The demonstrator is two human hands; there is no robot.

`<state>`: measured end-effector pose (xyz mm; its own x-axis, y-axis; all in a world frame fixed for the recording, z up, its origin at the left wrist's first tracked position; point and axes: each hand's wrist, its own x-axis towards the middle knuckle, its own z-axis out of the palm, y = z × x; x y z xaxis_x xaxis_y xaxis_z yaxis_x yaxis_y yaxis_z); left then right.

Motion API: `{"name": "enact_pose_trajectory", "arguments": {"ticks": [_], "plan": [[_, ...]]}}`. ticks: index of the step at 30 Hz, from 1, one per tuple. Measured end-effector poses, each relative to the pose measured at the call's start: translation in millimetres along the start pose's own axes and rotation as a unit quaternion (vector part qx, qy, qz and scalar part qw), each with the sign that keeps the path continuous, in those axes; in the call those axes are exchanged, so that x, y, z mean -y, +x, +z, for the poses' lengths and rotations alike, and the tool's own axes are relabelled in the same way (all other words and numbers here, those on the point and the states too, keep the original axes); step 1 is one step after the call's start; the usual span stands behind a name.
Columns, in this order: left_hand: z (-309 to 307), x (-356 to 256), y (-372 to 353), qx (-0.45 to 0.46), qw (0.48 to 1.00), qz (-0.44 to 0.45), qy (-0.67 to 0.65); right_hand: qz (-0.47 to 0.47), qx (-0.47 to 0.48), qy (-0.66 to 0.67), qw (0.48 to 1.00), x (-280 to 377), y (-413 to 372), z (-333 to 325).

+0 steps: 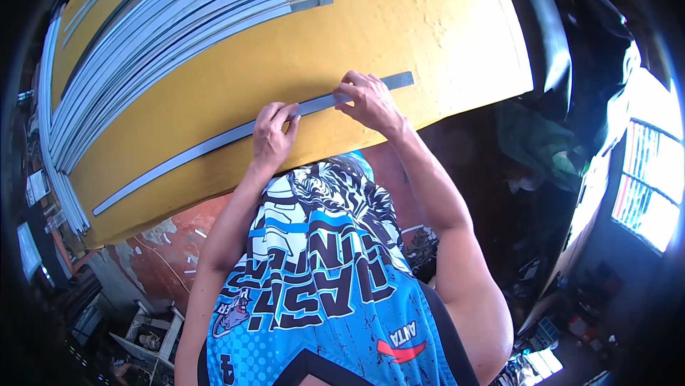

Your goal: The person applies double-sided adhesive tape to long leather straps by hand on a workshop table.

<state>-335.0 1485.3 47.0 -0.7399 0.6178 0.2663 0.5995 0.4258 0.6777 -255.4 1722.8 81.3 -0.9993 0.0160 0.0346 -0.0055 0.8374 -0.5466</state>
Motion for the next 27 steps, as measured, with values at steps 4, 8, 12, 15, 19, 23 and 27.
{"name": "enact_pose_trajectory", "arguments": {"ticks": [4,8,12,15,19,23,27], "plan": [[1.1,0.6,-1.1,0.004,0.999,0.0,0.033,-0.01,-0.013,0.004,1.0,-2.0,1.5,-2.5],[0.0,-0.9,-2.0,0.004,0.999,-0.007,0.044,-0.004,-0.007,0.006,1.0,-5.6,2.0,1.6],[0.6,0.4,-3.7,0.0,0.999,-0.011,0.045,-0.004,-0.005,0.024,1.0,-6.3,2.5,3.9],[-0.6,-0.5,-3.7,-0.001,0.999,-0.013,0.049,-0.003,-0.003,0.033,0.999,-6.4,2.9,3.8],[-3.1,-0.7,-4.2,0.004,0.998,-0.019,0.054,-0.006,-0.005,0.038,0.999,-4.5,3.0,4.8],[-2.7,-1.0,-4.4,0.0,0.998,-0.018,0.054,-0.003,-0.002,0.045,0.999,-4.9,3.1,5.3],[-4.5,0.0,-4.9,0.001,0.998,-0.018,0.055,-0.006,-0.008,0.05,0.999,-3.4,3.6,6.7]]}}
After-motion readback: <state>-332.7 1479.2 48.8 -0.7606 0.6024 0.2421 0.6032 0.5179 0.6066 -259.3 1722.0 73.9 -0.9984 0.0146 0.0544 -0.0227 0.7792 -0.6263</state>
